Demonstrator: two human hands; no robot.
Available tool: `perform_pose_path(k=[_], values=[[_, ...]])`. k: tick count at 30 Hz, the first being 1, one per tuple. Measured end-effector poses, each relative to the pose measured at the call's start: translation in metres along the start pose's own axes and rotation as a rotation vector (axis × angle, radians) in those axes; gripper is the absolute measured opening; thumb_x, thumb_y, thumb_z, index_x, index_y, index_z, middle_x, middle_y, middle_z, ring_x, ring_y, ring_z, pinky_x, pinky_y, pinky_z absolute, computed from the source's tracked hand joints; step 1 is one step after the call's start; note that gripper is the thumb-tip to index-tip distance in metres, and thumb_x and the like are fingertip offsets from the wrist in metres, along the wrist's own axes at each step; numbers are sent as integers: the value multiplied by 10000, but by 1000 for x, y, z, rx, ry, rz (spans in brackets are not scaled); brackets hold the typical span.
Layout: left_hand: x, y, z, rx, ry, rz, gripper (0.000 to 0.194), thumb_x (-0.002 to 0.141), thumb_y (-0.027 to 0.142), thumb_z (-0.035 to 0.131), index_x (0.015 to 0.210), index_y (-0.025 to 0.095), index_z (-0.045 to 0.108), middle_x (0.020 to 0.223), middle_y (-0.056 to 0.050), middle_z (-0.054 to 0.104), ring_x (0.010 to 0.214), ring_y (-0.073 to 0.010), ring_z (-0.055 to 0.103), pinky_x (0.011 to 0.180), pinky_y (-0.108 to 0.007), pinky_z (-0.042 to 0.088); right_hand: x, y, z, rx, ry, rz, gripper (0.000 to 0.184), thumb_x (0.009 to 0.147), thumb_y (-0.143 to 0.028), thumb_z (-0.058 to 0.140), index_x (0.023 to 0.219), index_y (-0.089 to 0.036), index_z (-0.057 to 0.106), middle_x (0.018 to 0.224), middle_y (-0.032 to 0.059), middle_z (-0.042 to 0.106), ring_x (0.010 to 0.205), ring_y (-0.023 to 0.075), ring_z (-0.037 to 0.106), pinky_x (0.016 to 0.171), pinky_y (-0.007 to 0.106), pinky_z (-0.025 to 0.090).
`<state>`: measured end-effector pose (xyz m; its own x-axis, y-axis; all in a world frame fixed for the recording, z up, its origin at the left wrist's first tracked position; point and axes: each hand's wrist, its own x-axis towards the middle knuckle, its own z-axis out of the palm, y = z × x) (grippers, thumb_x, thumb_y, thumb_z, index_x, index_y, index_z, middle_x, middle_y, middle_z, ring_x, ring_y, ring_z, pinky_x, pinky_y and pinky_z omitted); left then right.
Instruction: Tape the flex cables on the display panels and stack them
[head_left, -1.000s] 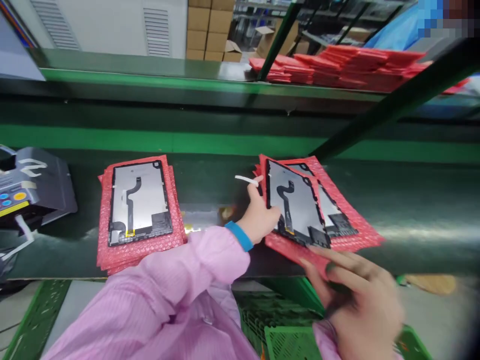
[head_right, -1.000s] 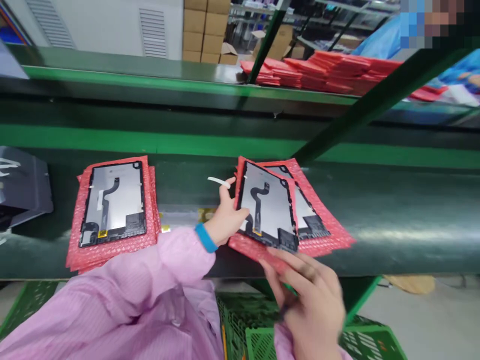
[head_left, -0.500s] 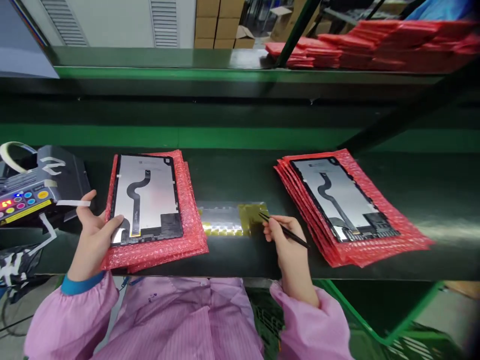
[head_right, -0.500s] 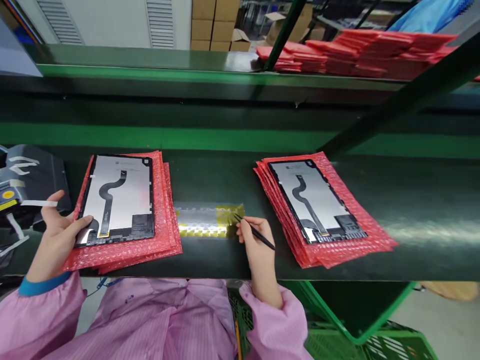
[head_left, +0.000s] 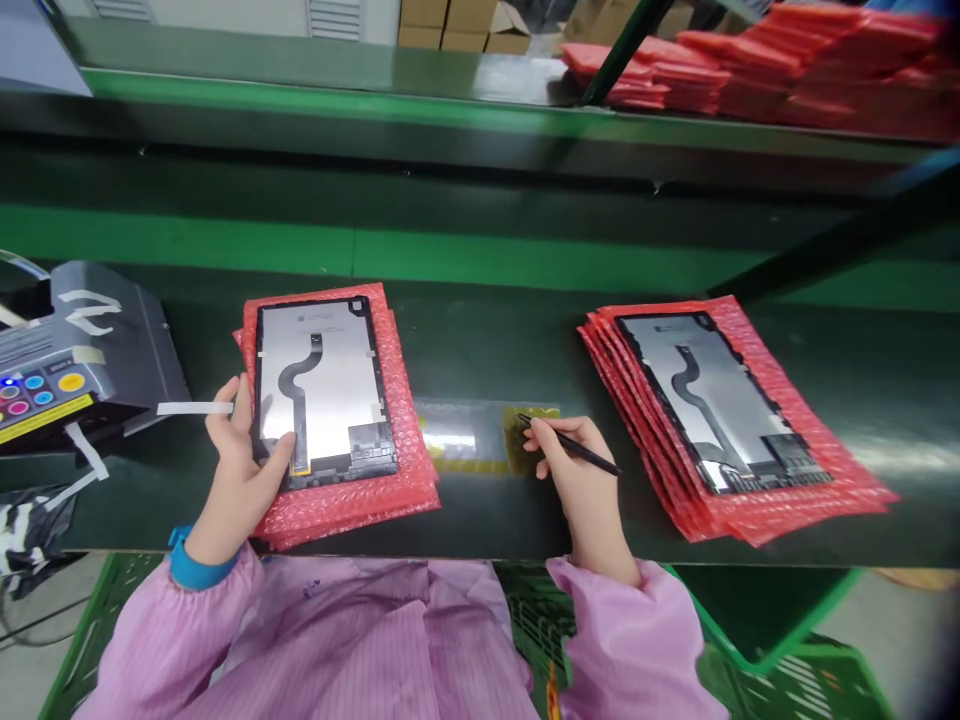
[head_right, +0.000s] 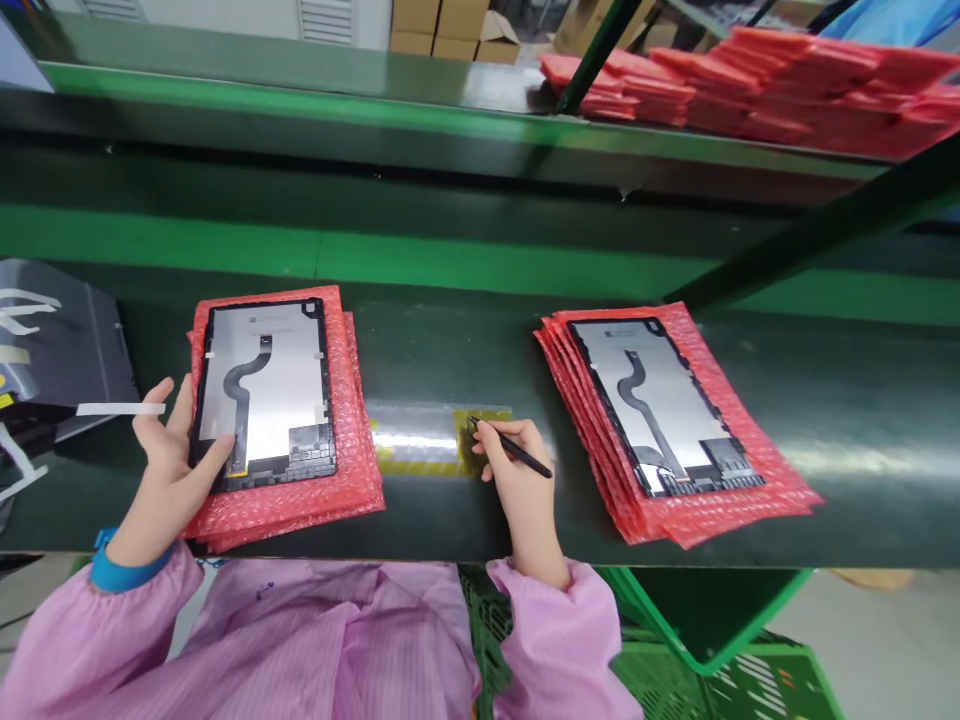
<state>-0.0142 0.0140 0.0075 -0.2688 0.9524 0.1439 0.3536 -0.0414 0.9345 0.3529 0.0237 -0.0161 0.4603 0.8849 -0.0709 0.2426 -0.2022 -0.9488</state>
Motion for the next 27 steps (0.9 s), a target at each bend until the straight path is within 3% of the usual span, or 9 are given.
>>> perform_pose_path(k=[3, 6, 11, 13, 17, 21, 24, 27], values=[[-5, -4, 0, 153, -111, 92, 841, 895, 346, 716, 1609, 229, 287, 1682, -143, 184, 1593, -360, 254, 1333, -536, 122, 2, -1, 2, -25, 0, 12, 462, 706, -613, 826, 781, -203, 628, 745, 42, 735, 413, 79, 488, 356, 221, 390], [-8, -5, 2, 193, -130, 139, 801, 946, 345, 666, 1625, 249, 254, 1677, -146, 179, 1590, -353, 261, 1326, -545, 153, 5, 1, 4, -28, 12, 47, 495, 685, -645, 833, 738, -200, 622, 714, 47, 736, 395, 77, 482, 320, 203, 331], [-14, 0, 14, 117, -113, 192, 762, 987, 332, 630, 1620, 224, 219, 1670, -188, 254, 1574, -344, 307, 1306, -550, 242, 7, 5, 4, 92, 34, 41, 482, 685, -600, 866, 738, -205, 596, 747, 81, 764, 617, 195, 728, 363, 188, 372], [-17, -1, 17, 55, -119, 214, 732, 1012, 307, 596, 1616, 251, 187, 1679, -181, 273, 1578, -318, 311, 1296, -548, 272, 4, 3, 5, 146, 43, 30, 479, 678, -575, 881, 735, -205, 583, 736, 78, 764, 660, 219, 758, 378, 190, 382], [-23, -7, 15, -41, -157, 213, 728, 1027, 246, 566, 1603, 304, 124, 1719, -165, 218, 1611, -283, 238, 1305, -578, 216, -7, -10, 8, 213, 47, 3, 482, 656, -551, 905, 720, -200, 581, 686, 60, 750, 588, 200, 737, 374, 192, 377], [-27, -13, 5, -62, -101, 235, 696, 1001, 163, 579, 1567, 336, 212, 1758, -120, 47, 1642, -298, 76, 1313, -618, 143, -25, -36, 12, 315, -21, 47, 481, 652, -503, 927, 667, -200, 553, 629, 28, 723, 428, 98, 591, 346, 156, 336], [-27, -11, -5, -69, -77, 332, 695, 979, 88, 560, 1558, 333, 265, 1711, -119, 228, 1631, -290, 159, 1309, -623, 191, -42, -56, 20, 351, -115, 99, 471, 701, -481, 902, 644, -202, 527, 573, -7, 677, 332, 34, 420, 318, 132, 285], [-26, -5, -15, -47, -156, 413, 668, 965, 41, 527, 1538, 321, 329, 1522, -111, 535, 1555, -266, 379, 1303, -605, 247, -59, -72, 37, 349, -247, 120, 427, 756, -460, 875, 655, -208, 545, 558, -15, 658, 334, 44, 426, 302, 124, 282]])
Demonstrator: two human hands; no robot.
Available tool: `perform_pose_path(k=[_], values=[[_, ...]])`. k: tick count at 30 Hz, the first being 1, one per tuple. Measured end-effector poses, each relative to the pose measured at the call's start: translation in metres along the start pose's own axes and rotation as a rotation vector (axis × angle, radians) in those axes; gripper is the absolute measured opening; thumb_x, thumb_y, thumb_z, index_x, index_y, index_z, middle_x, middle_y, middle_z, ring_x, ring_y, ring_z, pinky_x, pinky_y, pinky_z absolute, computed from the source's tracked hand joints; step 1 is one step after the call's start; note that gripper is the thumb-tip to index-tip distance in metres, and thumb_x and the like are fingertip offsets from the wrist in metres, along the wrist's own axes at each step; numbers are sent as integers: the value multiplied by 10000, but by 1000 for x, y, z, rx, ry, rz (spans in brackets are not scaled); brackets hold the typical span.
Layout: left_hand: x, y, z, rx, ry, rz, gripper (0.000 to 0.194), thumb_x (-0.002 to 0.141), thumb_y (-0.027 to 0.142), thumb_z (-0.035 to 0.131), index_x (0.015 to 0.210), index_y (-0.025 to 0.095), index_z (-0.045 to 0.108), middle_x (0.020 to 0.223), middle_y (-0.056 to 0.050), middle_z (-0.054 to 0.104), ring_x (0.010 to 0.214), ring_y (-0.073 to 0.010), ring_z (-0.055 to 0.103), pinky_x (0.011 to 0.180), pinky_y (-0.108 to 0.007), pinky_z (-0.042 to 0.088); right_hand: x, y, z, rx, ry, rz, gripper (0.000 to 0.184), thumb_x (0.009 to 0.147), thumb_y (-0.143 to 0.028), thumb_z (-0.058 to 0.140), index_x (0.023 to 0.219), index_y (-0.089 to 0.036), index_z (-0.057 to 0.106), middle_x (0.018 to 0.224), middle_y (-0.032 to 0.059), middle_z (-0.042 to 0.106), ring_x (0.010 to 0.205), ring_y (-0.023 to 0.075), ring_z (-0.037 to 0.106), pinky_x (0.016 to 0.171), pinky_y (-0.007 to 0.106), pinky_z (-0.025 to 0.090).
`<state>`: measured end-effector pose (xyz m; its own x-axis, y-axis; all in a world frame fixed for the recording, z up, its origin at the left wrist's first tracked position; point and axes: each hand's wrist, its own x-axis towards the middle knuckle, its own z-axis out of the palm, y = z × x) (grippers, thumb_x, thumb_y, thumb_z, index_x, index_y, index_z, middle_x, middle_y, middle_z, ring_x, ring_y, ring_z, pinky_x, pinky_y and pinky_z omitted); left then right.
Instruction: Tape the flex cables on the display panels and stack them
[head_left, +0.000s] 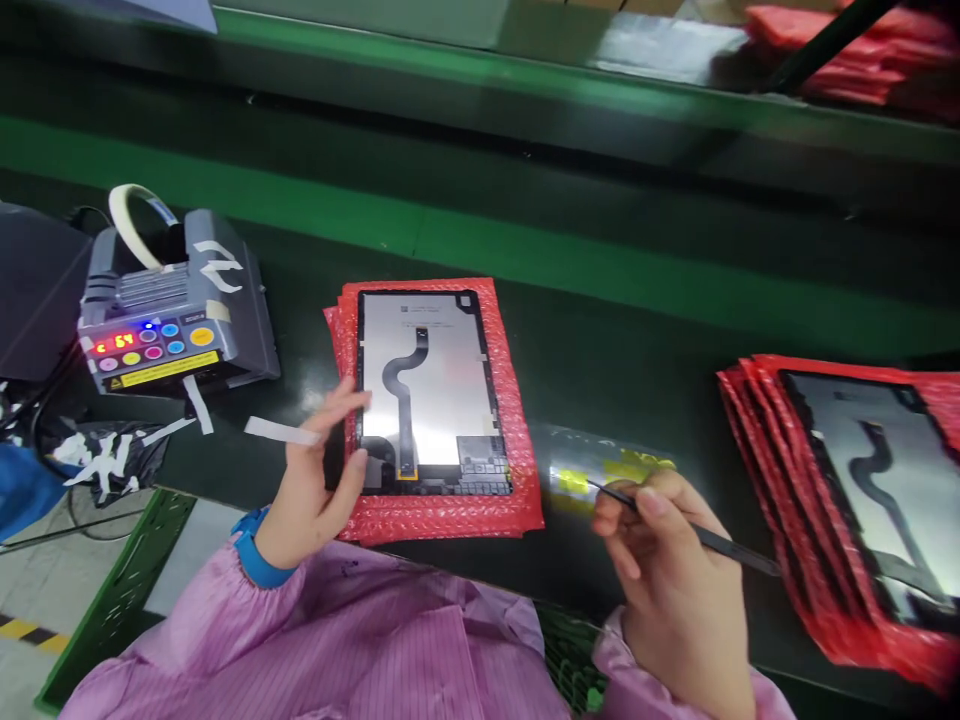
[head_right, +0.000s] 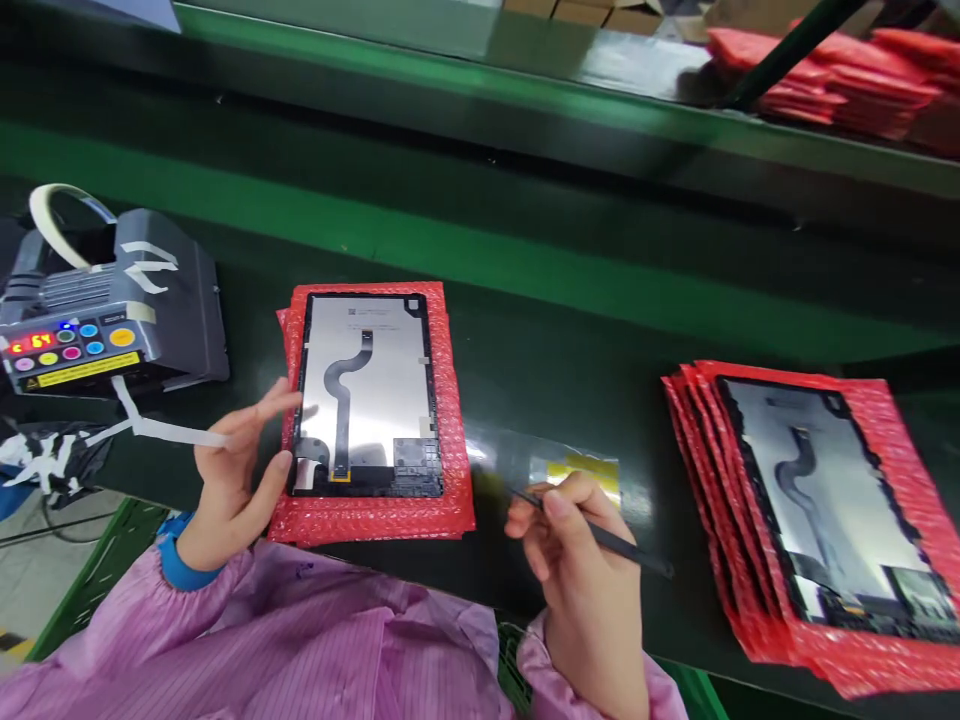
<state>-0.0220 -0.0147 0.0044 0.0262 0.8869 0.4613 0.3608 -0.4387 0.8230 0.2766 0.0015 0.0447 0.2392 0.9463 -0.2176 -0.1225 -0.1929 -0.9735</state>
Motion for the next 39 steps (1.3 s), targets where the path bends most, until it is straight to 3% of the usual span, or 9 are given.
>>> perform_pose_path(k=[3, 5, 9, 12, 20, 34, 39], values=[[3, 4, -5, 68, -151, 61, 553, 951, 42, 526, 1453, 265, 468, 1307, -92, 705, 1404, -248, 579, 1265, -549, 358, -11, 3, 26, -38, -140, 15, 386, 821, -429, 842, 662, -212, 565, 601, 6, 699, 372, 78, 524, 328, 145, 386], [4, 4, -6, 104, -217, 139, 558, 944, 44, 539, 1457, 252, 475, 1245, -84, 745, 1335, -244, 639, 1224, -528, 417, -17, 7, 40, -69, -211, 6, 356, 861, -404, 817, 671, -208, 589, 637, 18, 725, 419, 98, 599, 394, 168, 489], [3, -2, -6, 64, -208, 307, 794, 938, 49, 597, 1612, 287, 250, 1293, -113, 736, 1344, -254, 638, 1169, -541, 456, -26, 15, 58, -125, -262, 38, 274, 889, -391, 799, 732, -207, 669, 690, 35, 759, 551, 137, 715, 519, 199, 602], [0, -6, -8, 26, -193, 297, 867, 942, 72, 618, 1637, 320, 164, 1324, -112, 724, 1351, -254, 633, 1149, -552, 463, -28, 16, 67, -167, -262, 79, 274, 880, -407, 808, 740, -207, 683, 712, 41, 773, 601, 146, 746, 594, 215, 642], [-2, -12, -9, -18, -204, 288, 826, 953, 124, 619, 1635, 299, 188, 1286, -100, 736, 1286, -239, 680, 1136, -492, 473, -30, 12, 82, -180, -294, 138, 309, 865, -441, 814, 734, -205, 663, 717, 55, 782, 606, 174, 763, 599, 250, 666], [-3, -16, -9, -38, -215, 260, 842, 925, 108, 614, 1616, 333, 187, 1284, -76, 744, 1246, -245, 707, 1114, -493, 487, -27, 13, 84, -241, -327, 134, 309, 852, -458, 814, 738, -209, 670, 697, 66, 774, 562, 189, 751, 546, 275, 662], [1, -12, -10, 19, -231, 281, 774, 944, 141, 590, 1595, 318, 211, 1195, -59, 778, 1227, -239, 714, 1097, -489, 472, -27, 13, 83, -274, -311, 127, 310, 850, -472, 812, 744, -213, 677, 689, 60, 767, 556, 188, 748, 568, 287, 668]])
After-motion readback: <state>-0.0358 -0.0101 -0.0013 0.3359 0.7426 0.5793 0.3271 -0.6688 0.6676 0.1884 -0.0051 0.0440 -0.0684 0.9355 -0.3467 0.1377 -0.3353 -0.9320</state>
